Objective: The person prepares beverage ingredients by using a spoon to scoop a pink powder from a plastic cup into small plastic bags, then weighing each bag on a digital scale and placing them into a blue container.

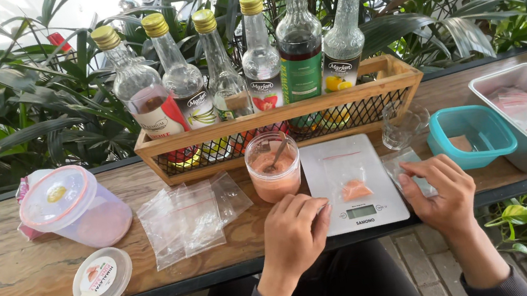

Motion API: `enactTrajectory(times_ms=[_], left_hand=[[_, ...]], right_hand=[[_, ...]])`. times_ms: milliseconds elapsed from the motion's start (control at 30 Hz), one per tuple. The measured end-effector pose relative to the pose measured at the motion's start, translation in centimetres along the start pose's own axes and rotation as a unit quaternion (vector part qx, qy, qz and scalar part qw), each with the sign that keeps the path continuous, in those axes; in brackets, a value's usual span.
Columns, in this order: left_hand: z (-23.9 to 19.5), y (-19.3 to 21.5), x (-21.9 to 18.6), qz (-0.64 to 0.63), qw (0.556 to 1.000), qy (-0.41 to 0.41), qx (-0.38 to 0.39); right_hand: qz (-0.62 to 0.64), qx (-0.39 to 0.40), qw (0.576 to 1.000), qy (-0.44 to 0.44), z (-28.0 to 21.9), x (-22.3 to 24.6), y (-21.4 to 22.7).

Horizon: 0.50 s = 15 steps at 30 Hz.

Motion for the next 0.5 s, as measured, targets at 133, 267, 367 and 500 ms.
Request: enactTrajectory(times_ms=[133, 267, 367, 500], left_hand=[[-0.5, 0.2, 0.0, -0.022, 0.999, 0.026, -0.030], [-1.0, -0.2, 0.5, 0.009, 0.998, 0.066, 0.003], [-1.2, -0.3, 0.7, 0.002, 0.996, 0.083, 0.024], [-1.2, -0.2, 0.8, -0.007, 0.995, 0.095, 0.036]], right_hand=[[0.005, 0.001, 1.000, -0.004, -0.3, 0.1, 0.0], [-0.010, 0.029, 0.999, -0.021, -0.2, -0.1, -0.4], [-0.017, 0.041, 0.999, -0.020, 0.0, 0.2, -0.4], [-0.021, 0.049, 0.998, -0.023, 0.1, 0.3, -0.4]])
Point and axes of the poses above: each hand's wrist, its own z-axis towards the middle knuckle, its own y-axis out of the back of the hand, x = y × z, the point moved 3 cm from there along z, towards the middle knuckle, and after that the axes turned 5 degrees about y, right-handed, at the moved point
